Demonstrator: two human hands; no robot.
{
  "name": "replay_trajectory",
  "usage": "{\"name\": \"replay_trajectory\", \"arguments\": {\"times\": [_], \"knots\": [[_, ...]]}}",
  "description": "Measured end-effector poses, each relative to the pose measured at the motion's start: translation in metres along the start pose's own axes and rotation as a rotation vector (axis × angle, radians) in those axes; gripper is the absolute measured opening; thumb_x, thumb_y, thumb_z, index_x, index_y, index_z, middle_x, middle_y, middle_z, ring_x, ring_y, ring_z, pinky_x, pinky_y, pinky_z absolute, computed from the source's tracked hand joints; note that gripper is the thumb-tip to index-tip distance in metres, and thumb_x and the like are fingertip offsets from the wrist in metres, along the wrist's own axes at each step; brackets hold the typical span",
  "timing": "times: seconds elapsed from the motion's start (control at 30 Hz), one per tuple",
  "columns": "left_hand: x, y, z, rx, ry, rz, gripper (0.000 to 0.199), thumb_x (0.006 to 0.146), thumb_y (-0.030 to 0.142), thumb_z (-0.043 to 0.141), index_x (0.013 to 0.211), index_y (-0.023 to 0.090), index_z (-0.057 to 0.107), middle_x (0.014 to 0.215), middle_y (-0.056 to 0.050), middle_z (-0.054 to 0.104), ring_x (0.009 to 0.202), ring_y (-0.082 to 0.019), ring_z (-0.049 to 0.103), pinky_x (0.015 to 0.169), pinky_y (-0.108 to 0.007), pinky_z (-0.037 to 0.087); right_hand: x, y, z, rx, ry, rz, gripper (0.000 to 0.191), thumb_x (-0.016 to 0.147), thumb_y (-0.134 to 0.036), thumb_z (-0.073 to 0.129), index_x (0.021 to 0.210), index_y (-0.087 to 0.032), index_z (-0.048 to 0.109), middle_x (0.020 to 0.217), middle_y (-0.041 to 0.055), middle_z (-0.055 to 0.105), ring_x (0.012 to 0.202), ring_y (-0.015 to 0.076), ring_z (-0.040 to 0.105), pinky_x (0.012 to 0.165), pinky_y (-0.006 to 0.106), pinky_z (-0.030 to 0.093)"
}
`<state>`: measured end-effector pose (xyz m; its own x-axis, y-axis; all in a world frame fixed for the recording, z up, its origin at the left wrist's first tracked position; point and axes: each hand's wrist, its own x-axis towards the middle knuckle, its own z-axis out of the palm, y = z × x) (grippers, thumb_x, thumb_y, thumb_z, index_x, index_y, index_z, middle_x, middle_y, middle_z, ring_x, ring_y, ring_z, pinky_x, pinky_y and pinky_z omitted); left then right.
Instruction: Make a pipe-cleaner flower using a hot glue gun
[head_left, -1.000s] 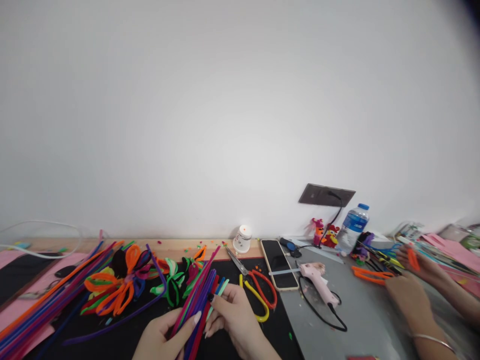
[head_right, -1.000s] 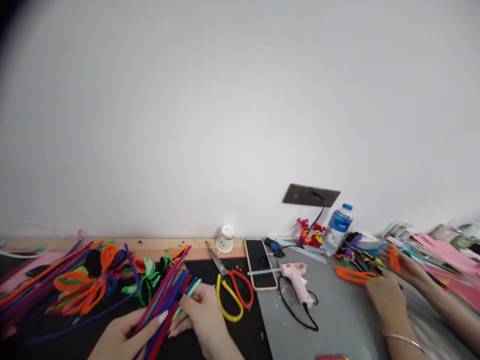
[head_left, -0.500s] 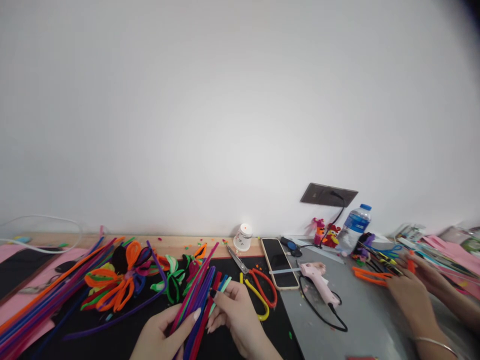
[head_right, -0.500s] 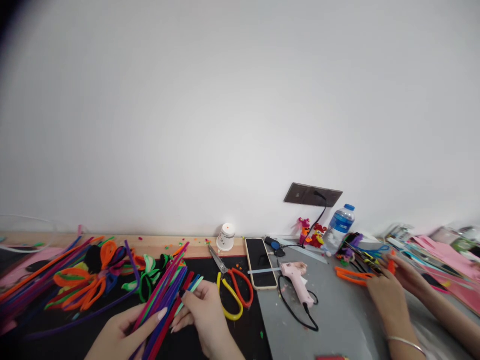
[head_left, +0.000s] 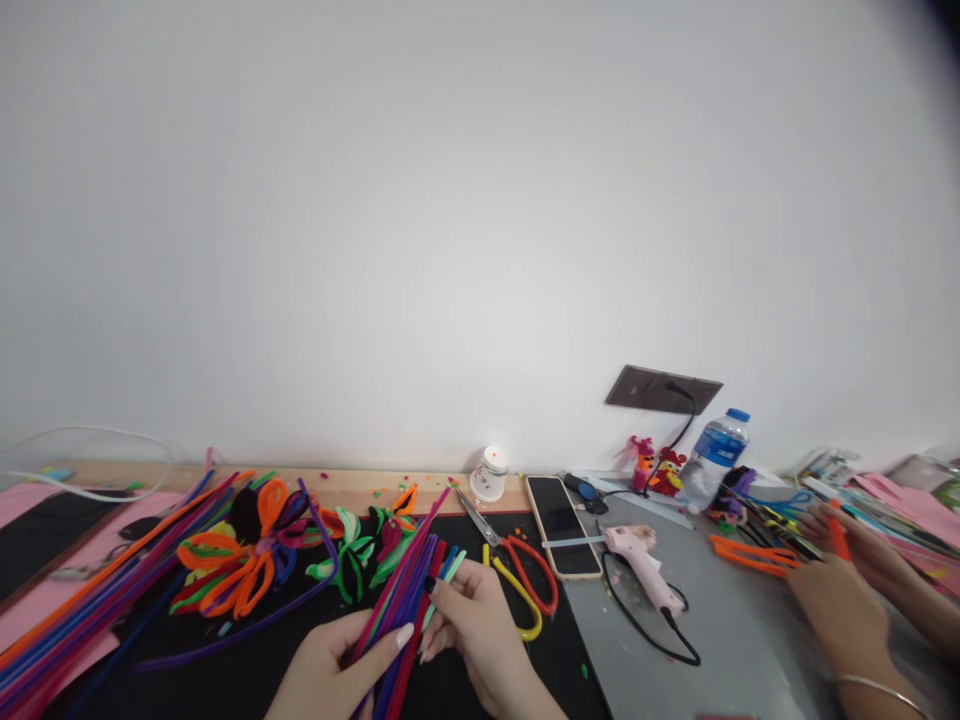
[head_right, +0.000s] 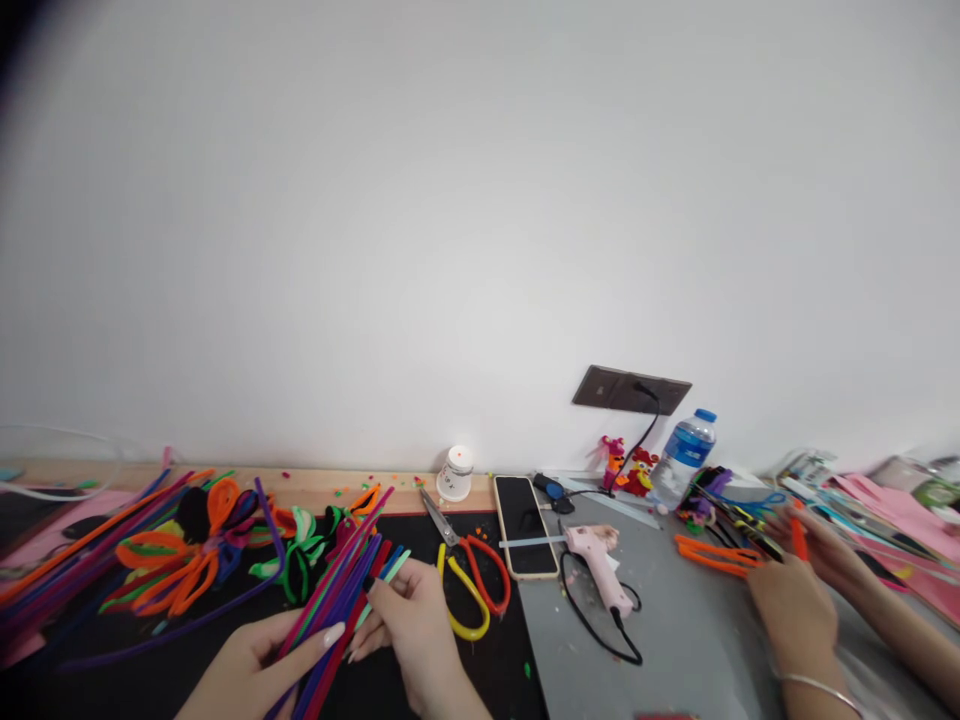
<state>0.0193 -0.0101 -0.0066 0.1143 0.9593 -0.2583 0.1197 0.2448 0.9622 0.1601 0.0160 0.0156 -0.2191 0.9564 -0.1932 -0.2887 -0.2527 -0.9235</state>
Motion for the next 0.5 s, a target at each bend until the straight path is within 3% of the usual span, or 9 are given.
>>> {"name": "replay_trajectory", "arguments": {"times": [0.5], "knots": [[-0.0005,-0.0005,0.0014,0.066,-0.04,0.043,0.053,0.065,0.066,0.053,0.06,0.014,0.06,0.032,0.008,0.036,0.026,-0.007,0.031,0.033,-0.019,0.022,0.004,0.0071,-0.004,-0.038,-0.046,-0.031,0.044,0.064,-0.051,0.071,0.068,-0.009,0.06,0.039,0.0003,0.055,0.03,0.0071,0.048,0.035,0.016,0.042]]}}
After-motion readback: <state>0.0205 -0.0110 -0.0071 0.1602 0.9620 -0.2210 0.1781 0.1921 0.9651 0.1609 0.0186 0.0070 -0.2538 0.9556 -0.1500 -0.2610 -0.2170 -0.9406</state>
